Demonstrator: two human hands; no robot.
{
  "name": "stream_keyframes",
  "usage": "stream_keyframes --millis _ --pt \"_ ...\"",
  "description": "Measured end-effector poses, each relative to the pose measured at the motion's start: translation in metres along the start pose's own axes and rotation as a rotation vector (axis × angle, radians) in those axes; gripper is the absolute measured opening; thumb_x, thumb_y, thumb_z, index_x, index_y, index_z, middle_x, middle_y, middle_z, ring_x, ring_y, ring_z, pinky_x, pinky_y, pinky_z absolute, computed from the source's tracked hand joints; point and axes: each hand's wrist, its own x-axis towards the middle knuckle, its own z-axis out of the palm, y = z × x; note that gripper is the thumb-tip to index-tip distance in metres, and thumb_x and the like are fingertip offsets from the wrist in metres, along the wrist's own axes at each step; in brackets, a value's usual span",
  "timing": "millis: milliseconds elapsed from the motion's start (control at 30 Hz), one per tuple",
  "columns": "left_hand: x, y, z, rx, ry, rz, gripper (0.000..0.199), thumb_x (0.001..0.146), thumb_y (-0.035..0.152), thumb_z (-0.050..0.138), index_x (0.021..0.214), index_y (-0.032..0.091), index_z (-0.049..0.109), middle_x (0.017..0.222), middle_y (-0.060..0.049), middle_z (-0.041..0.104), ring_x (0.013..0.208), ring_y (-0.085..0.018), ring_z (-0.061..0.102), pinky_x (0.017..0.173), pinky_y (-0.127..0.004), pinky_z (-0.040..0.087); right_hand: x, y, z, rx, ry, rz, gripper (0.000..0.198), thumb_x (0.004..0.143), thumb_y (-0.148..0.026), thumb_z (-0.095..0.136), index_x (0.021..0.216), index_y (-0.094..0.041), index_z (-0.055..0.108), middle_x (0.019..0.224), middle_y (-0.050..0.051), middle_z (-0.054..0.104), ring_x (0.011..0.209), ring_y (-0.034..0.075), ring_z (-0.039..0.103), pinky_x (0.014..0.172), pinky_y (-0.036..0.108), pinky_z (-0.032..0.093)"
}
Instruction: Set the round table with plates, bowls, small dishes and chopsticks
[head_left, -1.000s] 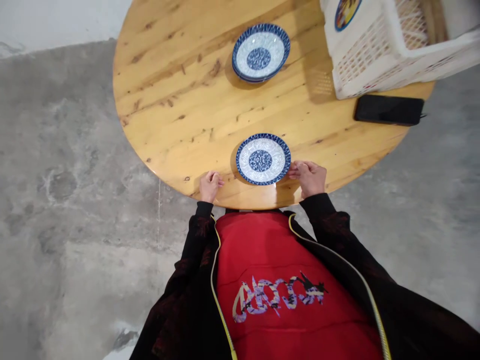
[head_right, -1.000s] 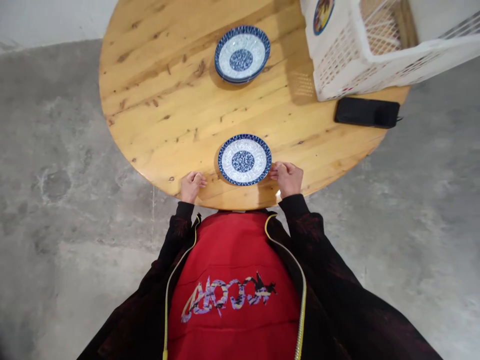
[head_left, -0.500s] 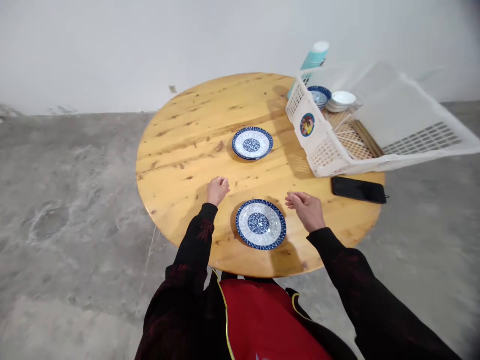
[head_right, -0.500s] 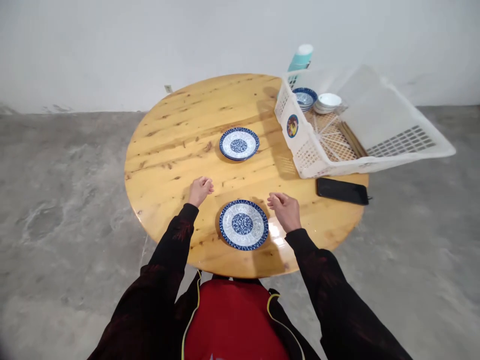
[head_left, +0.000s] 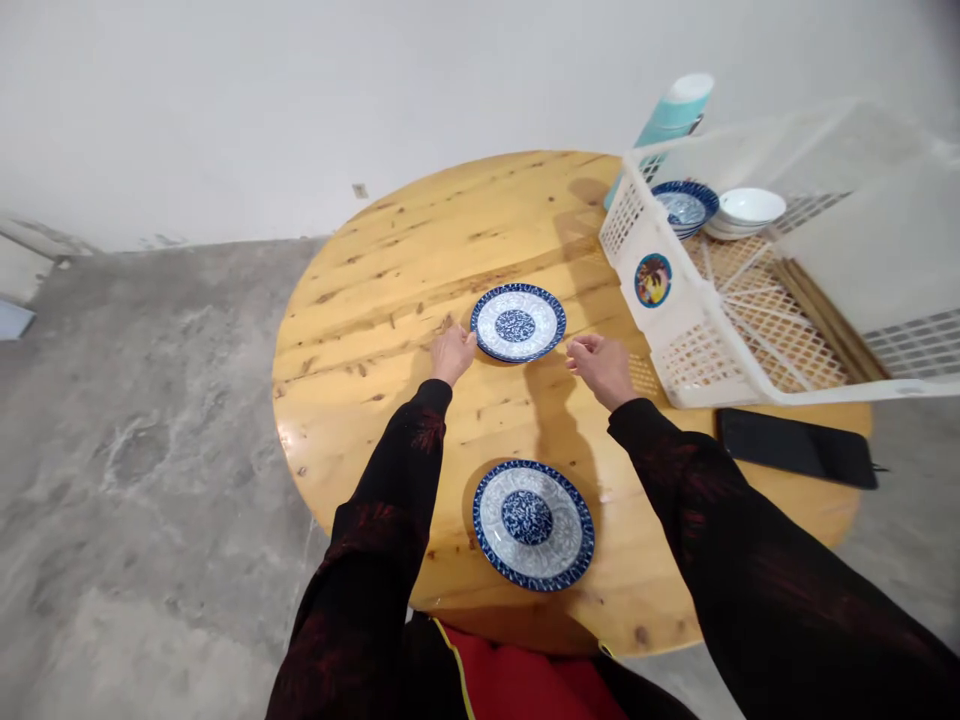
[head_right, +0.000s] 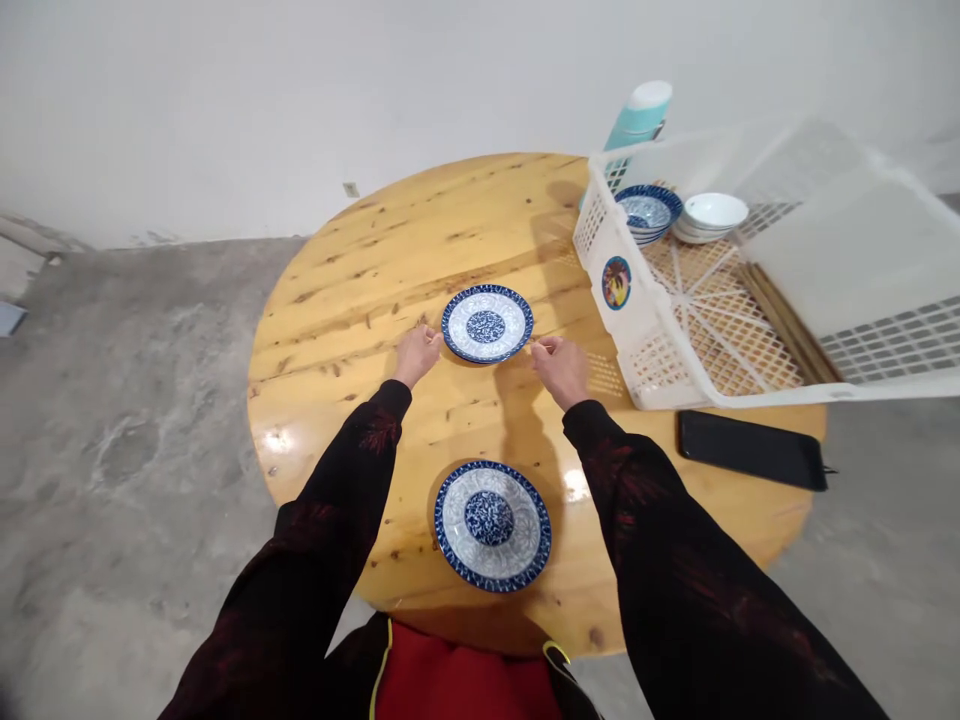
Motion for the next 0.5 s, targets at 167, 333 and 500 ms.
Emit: stream_keyframes --millis 167,333,500 --pt "0.024 0.01 0.014 0.225 -0.07 0.005 0.026 0.085 0.023 0.063 0.062 0.021 0.05 0.071 -0.012 0.065 0.096 -0.033 0.068 0.094 -0.042 0.047 0.029 -0.011 0.005 -0.187 -0.007 -0.01 0.019 0.08 -0.031 0.062 0.064 -0.021 0.063 0.053 0.004 0.062 0.061 0.022 0.062 0.063 0.031 0.048" --pt "0.032 0.023 0.016 0.424 -0.109 -0.107 0.011 0.086 0.028 0.062 0.083 0.017 0.064 0.096 -0.017 0.072 0.106 -0.033 0.067 0.093 -0.041 0.048 0.038 -0.026 0.008 -0.352 -0.049 0.007 0.03 0.081 -0.031 0.062 0.052 -0.022 0.057 0.046 0.004 0.058 0.057 0.021 0.058 0.059 0.03 0.042" --pt "0.029 0.029 0.016 0.467 -0.205 -0.141 0.019 0.089 0.023 0.055 0.097 0.013 0.07 0.106 -0.02 0.072 0.105 -0.03 0.067 0.088 -0.038 0.049 0.043 -0.022 0.004 -0.476 -0.167 0.051 0.029 0.083 -0.028 0.057 0.057 -0.017 0.062 0.054 0.01 0.063 0.057 0.021 0.059 0.054 0.031 0.037"
